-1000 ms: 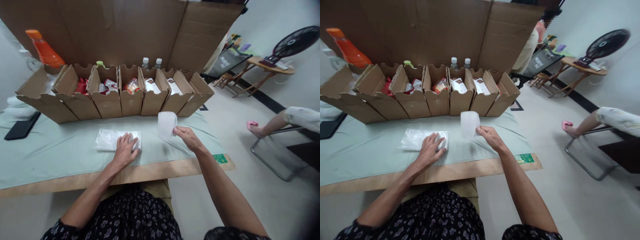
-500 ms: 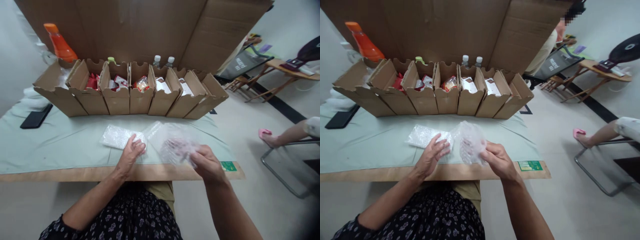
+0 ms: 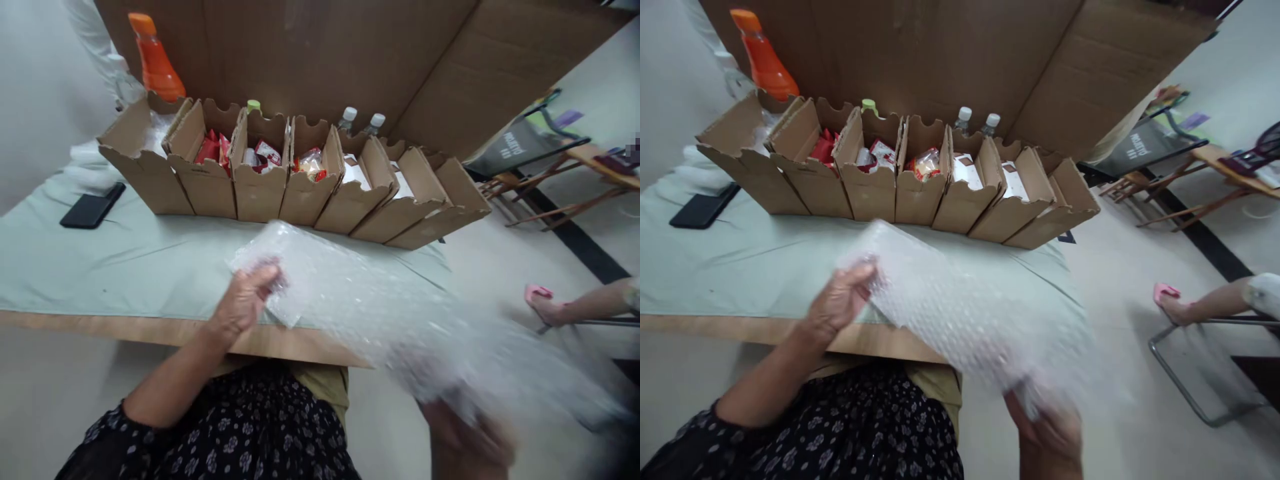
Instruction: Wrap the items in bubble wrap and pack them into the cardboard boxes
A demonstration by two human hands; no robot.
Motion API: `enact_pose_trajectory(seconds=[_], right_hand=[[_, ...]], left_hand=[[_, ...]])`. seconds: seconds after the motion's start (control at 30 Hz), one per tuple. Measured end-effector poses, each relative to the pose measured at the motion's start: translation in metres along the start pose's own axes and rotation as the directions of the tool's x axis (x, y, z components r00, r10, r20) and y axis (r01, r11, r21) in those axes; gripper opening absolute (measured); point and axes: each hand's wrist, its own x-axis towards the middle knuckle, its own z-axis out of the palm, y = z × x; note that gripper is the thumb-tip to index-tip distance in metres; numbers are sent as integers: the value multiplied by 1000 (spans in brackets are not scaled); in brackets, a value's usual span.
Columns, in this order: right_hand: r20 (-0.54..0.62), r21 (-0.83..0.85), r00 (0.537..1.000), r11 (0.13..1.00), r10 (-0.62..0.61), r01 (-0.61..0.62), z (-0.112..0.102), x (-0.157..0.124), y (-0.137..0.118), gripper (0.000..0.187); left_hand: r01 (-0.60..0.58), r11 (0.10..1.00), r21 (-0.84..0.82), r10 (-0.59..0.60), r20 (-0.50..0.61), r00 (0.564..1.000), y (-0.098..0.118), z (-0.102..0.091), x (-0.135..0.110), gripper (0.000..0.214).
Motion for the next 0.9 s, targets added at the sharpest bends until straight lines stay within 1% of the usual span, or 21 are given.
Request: enact_pose_trajectory(seconds=[0.03,0.07,0.1,0.13,0.17,0.2,0.23,0.27,0.3,0.37,0.4,0.43,0.5,0.53,0.6,0.67,0.7,0.77,0.83,0.87,0.9], right_hand=[[-13,116,999,992,46,-44,12,1,-2,34],[5,251,993,961,118,-115,26,4,-3,39],[57,374,978,904,201,-207,41,8,-5,43],[138,450,953,840,271,-304,56,12,-6,44],[219,459,923,802,315,-383,67,15,-6,45],[266,402,902,812,339,-424,75,18,-5,45],[263,314,897,848,354,-427,78,19,-3,44],[217,210,906,889,363,-407,78,20,1,43],[147,102,919,919,366,-382,74,20,5,43],[-1,-79,936,933,352,-351,63,23,13,46],[-50,-143,940,929,339,-342,60,27,16,48],[-77,-196,945,924,319,-328,60,33,18,50],[-90,-297,964,918,249,-265,72,50,18,55],[-75,-353,977,911,201,-214,82,61,16,57],[27,-467,996,882,83,-61,106,82,8,55],[171,-523,985,846,-14,103,123,101,0,45],[229,-527,972,834,-46,164,126,110,-3,39],[284,-519,955,823,-86,229,120,124,-6,34],[289,-541,951,801,-107,255,102,137,-5,35],[286,-568,951,779,-118,267,90,144,-4,37],[273,-600,953,751,-131,275,76,150,-3,39]], left_hand=[[-168,981,97,173,-47,984,17,-9,8,36],[-278,938,206,296,-64,953,32,-20,15,37],[-317,894,318,355,-70,932,44,-31,22,36],[-291,851,436,355,-70,932,52,-43,28,34],[-222,804,552,313,-75,947,58,-55,32,32],[-138,739,659,258,-89,962,61,-68,35,32],[-67,658,750,223,-109,969,63,-80,37,35],[-25,569,822,227,-127,966,64,-91,38,43],[-10,484,875,267,-137,954,65,-102,39,55],[-12,351,936,379,-131,916,66,-116,42,83],[-8,303,953,414,-124,902,66,-119,46,92],[-1,264,965,428,-116,897,65,-120,50,98],[6,186,982,414,-84,906,59,-116,61,101],[1,139,990,401,-58,914,55,-112,65,96],[-30,51,998,370,9,929,46,-103,70,73],[-75,-1,997,348,71,935,36,-97,66,49],[-91,-11,996,342,89,935,31,-96,62,42],[-97,-27,995,345,100,933,21,-96,51,37],[-97,-46,994,374,107,921,12,-99,39,38],[-108,-56,993,408,121,905,9,-100,34,41],[-130,-66,989,455,146,878,6,-100,30,45]])
